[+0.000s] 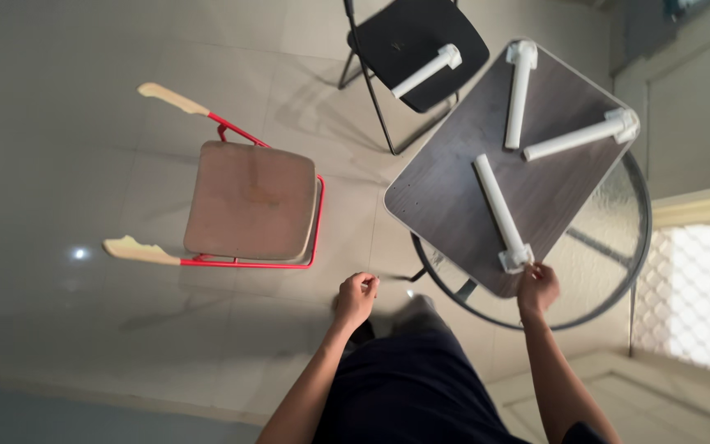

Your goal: The person assembles white plastic table legs onto a dark tabletop using a screwdriver. They position each leg, insert screws, and tighten them one at a time. The person moves between the table and a nearby chair to access parts and tools.

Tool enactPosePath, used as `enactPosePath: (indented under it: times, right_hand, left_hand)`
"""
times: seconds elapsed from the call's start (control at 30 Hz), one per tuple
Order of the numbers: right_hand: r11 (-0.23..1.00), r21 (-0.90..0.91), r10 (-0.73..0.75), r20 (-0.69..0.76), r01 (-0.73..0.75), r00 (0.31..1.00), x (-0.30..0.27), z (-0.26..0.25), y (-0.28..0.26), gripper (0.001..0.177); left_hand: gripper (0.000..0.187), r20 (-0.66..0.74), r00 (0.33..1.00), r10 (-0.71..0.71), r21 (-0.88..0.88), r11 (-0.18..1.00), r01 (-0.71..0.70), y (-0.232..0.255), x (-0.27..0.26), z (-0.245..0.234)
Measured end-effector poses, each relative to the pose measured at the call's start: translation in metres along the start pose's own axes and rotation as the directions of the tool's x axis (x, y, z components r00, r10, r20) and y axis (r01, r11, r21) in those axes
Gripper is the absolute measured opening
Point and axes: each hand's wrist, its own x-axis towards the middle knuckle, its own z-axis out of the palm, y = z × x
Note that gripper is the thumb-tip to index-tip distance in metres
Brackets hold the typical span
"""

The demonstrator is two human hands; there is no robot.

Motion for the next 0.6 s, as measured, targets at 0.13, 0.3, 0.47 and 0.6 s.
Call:
enactPosePath:
  times: [0.13,0.3,0.47,0.6]
  right_hand:
    - [0.991,-0.056,-0.106,0.18,0.118,0.978,-0.052,0.029,-0.049,0.021]
    - [0.959,0.159,-0.284,0.549,0.236,0.786,-0.115,0.067,-0.155,0.022]
    - [0.953,0.228,-0.059,0.788,-0.202,0.612,-0.127,0.099,-0.246,0.027]
    - [0.923,0.326,-0.136,0.775,-0.206,0.617,-0.104,0.127,-0.273,0.024]
  left_hand:
    - [0.022,0.054,0.999,0.002,-0.148,0.989,0.006,0.008,0.007,-0.022]
    - [0.023,0.19,0.978,0.081,-0.484,0.875,0.022,0.031,0.043,-0.033]
    - [0.023,0.231,0.969,0.089,-0.461,0.887,0.028,0.052,0.085,-0.065]
    - [0.022,0.303,0.95,0.076,-0.441,0.895,0.069,0.075,0.13,-0.085]
